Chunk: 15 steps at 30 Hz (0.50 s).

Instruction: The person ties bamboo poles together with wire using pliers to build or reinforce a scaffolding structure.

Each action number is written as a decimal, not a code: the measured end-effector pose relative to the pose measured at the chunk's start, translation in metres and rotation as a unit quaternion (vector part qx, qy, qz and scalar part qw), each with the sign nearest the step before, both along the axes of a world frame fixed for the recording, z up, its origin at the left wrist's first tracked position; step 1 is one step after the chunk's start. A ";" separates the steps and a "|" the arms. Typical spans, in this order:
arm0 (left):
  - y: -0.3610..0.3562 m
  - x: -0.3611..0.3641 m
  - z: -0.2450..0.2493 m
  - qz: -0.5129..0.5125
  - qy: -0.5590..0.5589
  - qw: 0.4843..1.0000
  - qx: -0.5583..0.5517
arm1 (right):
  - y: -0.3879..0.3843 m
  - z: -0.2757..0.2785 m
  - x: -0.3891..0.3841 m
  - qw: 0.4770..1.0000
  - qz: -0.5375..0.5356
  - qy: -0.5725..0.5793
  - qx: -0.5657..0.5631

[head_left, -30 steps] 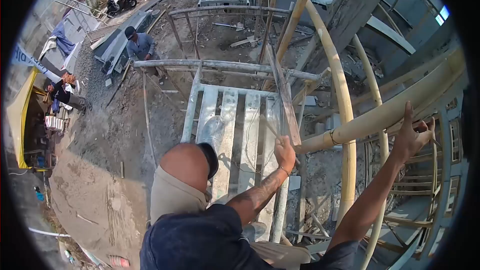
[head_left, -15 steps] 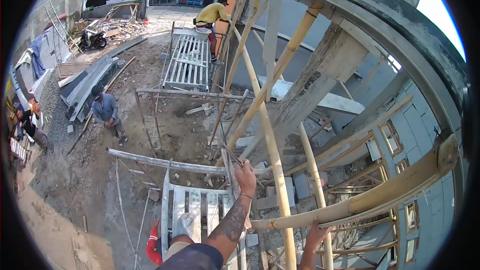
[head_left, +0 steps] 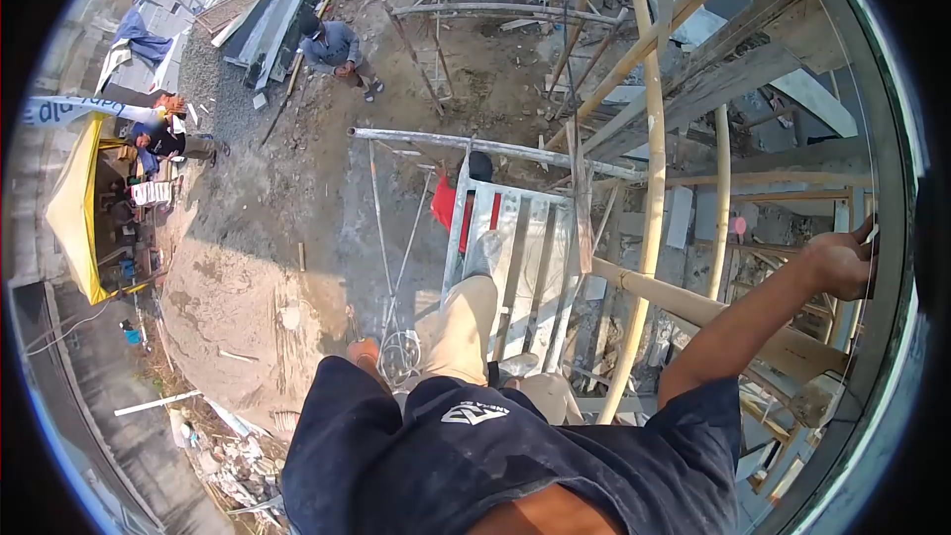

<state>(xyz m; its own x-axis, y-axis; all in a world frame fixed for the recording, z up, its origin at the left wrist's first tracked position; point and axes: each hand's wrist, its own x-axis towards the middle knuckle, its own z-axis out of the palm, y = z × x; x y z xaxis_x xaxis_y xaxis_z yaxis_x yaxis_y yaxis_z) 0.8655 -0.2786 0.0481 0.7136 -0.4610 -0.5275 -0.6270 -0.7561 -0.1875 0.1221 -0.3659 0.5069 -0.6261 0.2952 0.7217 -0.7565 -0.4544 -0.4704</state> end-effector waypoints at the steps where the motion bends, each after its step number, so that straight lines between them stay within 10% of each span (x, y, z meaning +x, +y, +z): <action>1: 0.020 0.009 0.019 0.003 -0.009 1.000 0.012 | 0.003 -0.001 -0.007 1.000 -0.018 0.014 -0.008; 9: -0.021 -0.059 0.060 -0.272 0.130 0.936 0.180 | -0.011 0.002 0.014 0.991 -0.083 0.025 0.105; 10: -0.079 -0.122 0.129 0.145 0.156 0.977 0.031 | -0.017 0.007 0.020 0.986 -0.129 0.037 0.101; 12: -0.140 -0.122 0.070 0.025 0.211 0.974 -0.084 | -0.026 0.013 0.033 0.984 -0.154 0.010 0.087; 15: -0.280 -0.182 0.162 -0.096 0.332 0.900 -0.267 | -0.018 0.009 0.035 0.986 -0.141 -0.049 0.077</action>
<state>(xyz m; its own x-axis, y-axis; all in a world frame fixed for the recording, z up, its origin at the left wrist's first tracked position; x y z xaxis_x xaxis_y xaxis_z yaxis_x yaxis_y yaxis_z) 0.6831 -0.5586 0.2102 0.2029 -0.8562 -0.4751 -0.5951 -0.4932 0.6346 0.1575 -0.3835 0.5156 -0.6029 0.3591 0.7124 -0.7906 -0.1495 -0.5938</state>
